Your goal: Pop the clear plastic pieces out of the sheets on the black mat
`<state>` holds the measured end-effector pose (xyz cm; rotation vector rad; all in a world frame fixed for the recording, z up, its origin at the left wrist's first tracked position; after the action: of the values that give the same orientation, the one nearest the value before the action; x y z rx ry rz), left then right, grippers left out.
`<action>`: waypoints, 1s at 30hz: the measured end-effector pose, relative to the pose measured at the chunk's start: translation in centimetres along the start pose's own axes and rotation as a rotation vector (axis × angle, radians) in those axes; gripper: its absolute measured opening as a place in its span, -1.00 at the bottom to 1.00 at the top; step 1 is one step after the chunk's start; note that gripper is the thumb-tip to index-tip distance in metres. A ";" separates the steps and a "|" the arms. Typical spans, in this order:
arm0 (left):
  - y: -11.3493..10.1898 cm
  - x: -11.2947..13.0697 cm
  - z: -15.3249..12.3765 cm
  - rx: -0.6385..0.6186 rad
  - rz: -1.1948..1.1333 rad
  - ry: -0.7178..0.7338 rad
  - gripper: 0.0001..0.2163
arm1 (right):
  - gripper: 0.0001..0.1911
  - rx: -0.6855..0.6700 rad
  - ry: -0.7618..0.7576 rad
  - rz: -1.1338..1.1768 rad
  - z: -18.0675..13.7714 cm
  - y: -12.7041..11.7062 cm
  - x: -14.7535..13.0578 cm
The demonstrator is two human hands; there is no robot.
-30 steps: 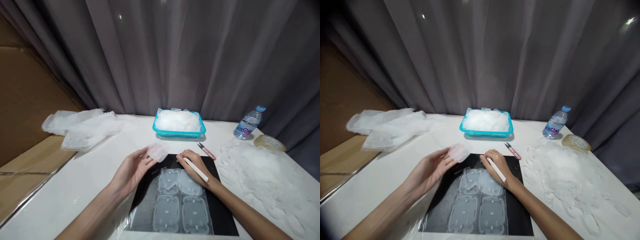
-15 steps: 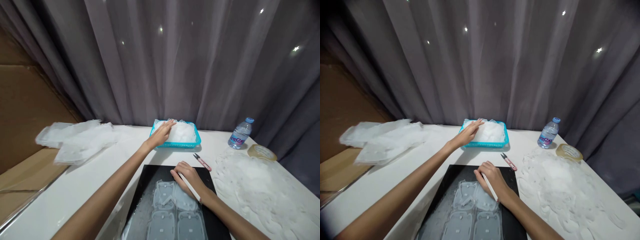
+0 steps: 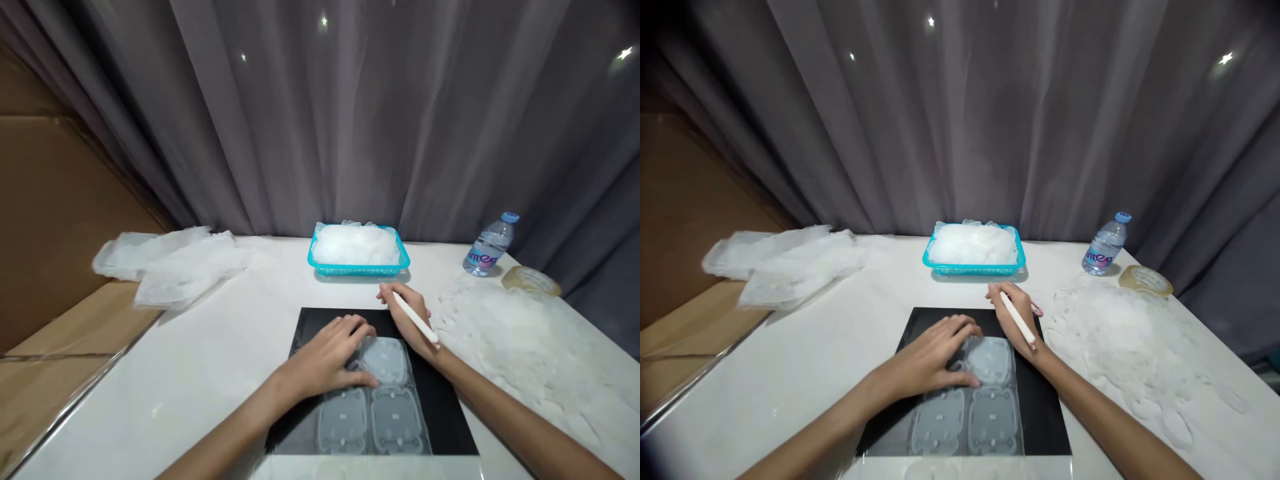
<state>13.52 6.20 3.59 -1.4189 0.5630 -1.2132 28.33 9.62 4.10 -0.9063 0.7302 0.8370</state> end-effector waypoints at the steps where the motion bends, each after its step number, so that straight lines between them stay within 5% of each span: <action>1: 0.6 0.3 -0.1 0.006 0.040 0.008 -0.55 | -0.54 -0.047 0.000 0.008 0.4 -0.3 -0.7; 4: 1.3 -0.5 -0.1 0.067 0.022 -0.065 -0.69 | -0.60 -0.352 -0.054 0.012 0.9 -0.1 -3.7; 7: 1.1 -2.8 0.3 0.134 -0.230 -0.231 -0.66 | -0.64 -0.648 -0.183 -0.181 -0.3 0.3 -6.0; 13: 0.5 -5.6 2.0 0.145 -0.450 -0.383 -0.59 | -0.52 -0.700 -0.172 -0.245 -0.2 0.2 -3.3; 20: 1.6 -4.5 1.3 -0.102 -0.508 -0.354 -0.47 | -0.54 -0.739 0.357 0.111 -0.5 1.2 3.4; 30: 3.1 -2.2 0.9 -0.176 -0.192 -0.312 -0.53 | -0.54 -0.871 0.353 0.131 -1.5 1.3 2.9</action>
<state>14.47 7.70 0.10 -1.8053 0.3284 -1.0801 28.33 9.64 0.59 -1.8326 0.7310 1.1524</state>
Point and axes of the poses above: each hand's wrist, its own z-axis towards the middle knuckle, its own y-axis out of the palm, x = y × z, the point moved 10 cm from there along z, towards the middle knuckle, and after that the axes turned 5 degrees about z, right-handed, at the moved point
